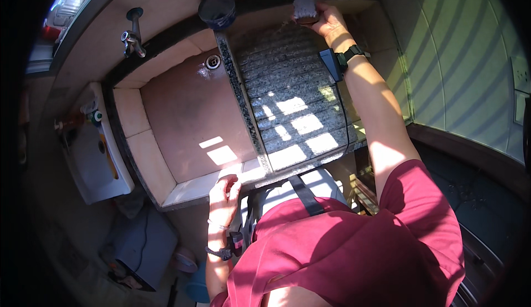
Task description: The person scrubs a brown garment with a brush on a washboard, then places it into a basin of water. They add a striped garment to the basin, agitate both items, and rinse their hands under a tap. The person then moves the basin to the floor and cleans the washboard.
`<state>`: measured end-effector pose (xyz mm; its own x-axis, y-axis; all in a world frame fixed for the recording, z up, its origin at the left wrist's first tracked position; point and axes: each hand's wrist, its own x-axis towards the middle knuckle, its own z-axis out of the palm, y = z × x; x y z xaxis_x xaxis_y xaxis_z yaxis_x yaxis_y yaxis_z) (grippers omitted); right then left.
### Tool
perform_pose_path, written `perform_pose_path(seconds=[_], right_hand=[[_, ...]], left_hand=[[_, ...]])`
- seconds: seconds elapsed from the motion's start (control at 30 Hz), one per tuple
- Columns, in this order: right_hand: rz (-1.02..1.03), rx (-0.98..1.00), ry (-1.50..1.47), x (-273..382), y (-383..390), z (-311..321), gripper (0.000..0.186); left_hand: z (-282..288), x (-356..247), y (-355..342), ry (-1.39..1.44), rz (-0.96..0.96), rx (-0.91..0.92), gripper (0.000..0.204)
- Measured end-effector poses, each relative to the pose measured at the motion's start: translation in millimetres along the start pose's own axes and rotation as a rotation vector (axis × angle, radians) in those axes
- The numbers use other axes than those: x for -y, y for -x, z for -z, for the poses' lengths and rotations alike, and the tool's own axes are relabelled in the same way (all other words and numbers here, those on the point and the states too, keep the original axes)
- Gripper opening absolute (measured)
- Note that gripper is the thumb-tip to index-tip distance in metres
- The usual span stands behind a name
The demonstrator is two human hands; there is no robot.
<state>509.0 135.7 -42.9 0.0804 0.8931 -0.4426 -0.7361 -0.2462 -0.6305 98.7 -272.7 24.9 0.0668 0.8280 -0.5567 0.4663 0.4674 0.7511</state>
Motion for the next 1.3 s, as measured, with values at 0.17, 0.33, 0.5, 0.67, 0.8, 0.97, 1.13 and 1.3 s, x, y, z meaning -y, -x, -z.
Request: perform_pose_path(seconds=[0.17, 0.33, 0.5, 0.67, 0.8, 0.97, 1.13, 1.3], right_hand=[[0.011, 0.222, -0.165, 2, 5, 13, 0.047], [-0.071, 0.042, 0.013, -1, 35, 10, 0.051], [-0.038, 0.002, -0.075, 1, 48, 24, 0.05], [0.071, -0.066, -0.156, 9, 26, 25, 0.043], [-0.031, -0.046, -0.013, 2, 26, 7, 0.041], [0.124, -0.198, -0.317, 2, -13, 6, 0.036], [0.065, 0.01, -0.159, -40, -30, 13, 0.043], [0.081, 0.011, 0.977, -139, 120, -9, 0.045]], left_hand=[[2, -2, 0, 0.001, 0.0, 0.005, 0.027], [2, 0, 1, 0.013, -0.009, -0.018, 0.027], [3, 6, -2, 0.011, -0.037, -0.012, 0.027], [6, -3, -3, -0.02, -0.053, -0.014, 0.026], [8, 5, -1, -0.029, -0.056, -0.035, 0.024], [10, -2, 2, 0.025, -0.011, -0.026, 0.025], [9, 8, 3, -0.013, -0.033, 0.003, 0.024], [7, 5, 4, 0.013, -0.007, 0.013, 0.024]])
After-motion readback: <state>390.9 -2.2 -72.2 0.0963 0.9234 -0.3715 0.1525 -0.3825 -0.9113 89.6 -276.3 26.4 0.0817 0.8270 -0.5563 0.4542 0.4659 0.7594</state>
